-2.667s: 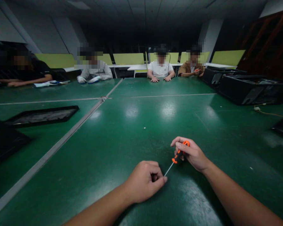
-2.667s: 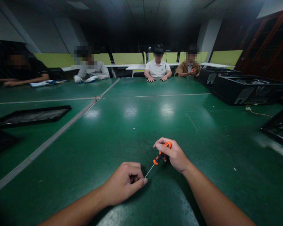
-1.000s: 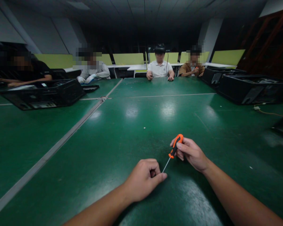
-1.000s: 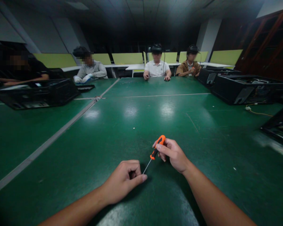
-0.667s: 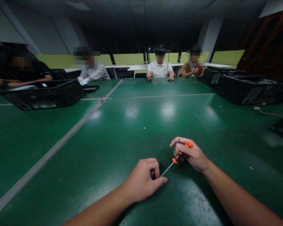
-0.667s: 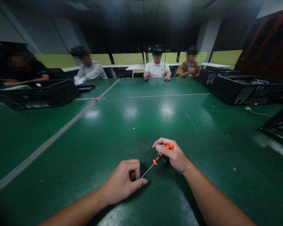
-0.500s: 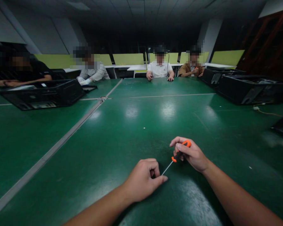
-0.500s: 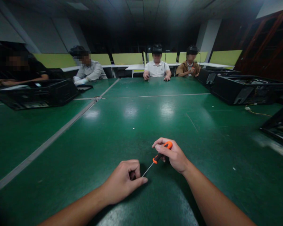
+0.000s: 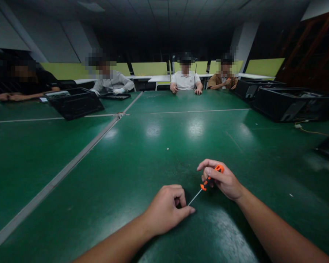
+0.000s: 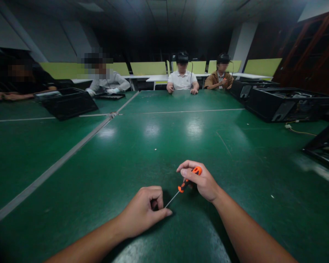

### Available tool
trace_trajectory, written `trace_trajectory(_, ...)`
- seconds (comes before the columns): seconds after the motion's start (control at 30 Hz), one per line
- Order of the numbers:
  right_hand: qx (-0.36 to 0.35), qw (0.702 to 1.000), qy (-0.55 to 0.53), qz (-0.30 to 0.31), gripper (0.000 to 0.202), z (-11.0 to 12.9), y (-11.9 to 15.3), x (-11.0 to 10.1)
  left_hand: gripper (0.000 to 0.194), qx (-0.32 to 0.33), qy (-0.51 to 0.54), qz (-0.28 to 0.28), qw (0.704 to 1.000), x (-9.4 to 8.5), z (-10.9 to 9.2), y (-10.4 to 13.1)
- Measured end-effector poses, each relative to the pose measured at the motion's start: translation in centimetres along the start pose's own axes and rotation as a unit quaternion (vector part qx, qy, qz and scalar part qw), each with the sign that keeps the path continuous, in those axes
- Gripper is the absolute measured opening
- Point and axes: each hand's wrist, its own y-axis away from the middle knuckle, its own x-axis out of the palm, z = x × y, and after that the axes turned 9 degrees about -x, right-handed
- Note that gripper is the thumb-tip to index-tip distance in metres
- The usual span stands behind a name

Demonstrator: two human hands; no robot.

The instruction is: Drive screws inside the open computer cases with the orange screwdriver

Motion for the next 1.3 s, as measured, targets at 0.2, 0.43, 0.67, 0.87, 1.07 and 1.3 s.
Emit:
trace_trajectory(0.2,-0.032,0.999,-0.033,0.008,0.032,0.12,-0.40,0.29,0.025,0.027,-0.002,0.028,0.999,-0.40,-0.09,0.03)
trace_trajectory(0.43,-0.037,0.999,-0.019,0.021,0.034,0.14,-0.42,0.33,0.020,0.010,-0.006,0.013,1.000,0.00,0.21,-0.07)
trace_trajectory(0.67,-0.031,0.997,0.048,0.044,0.037,0.48,-0.01,0.05,0.031,0.004,-0.018,-0.018,1.000,0.20,0.40,-0.10)
trace_trajectory(0.87,-0.033,0.998,0.034,0.034,0.038,0.45,-0.08,0.14,0.027,-0.001,-0.003,-0.012,1.000,0.01,-0.01,0.08)
trace_trajectory(1.07,-0.056,0.997,0.008,0.049,0.035,0.37,-0.29,0.28,0.021,0.039,-0.008,0.014,0.999,-0.13,0.05,0.07)
trace_trajectory(1.3,-0.038,0.997,0.030,0.056,0.041,0.68,-0.19,0.40,0.021,0.013,-0.004,-0.031,0.999,0.21,0.33,-0.02)
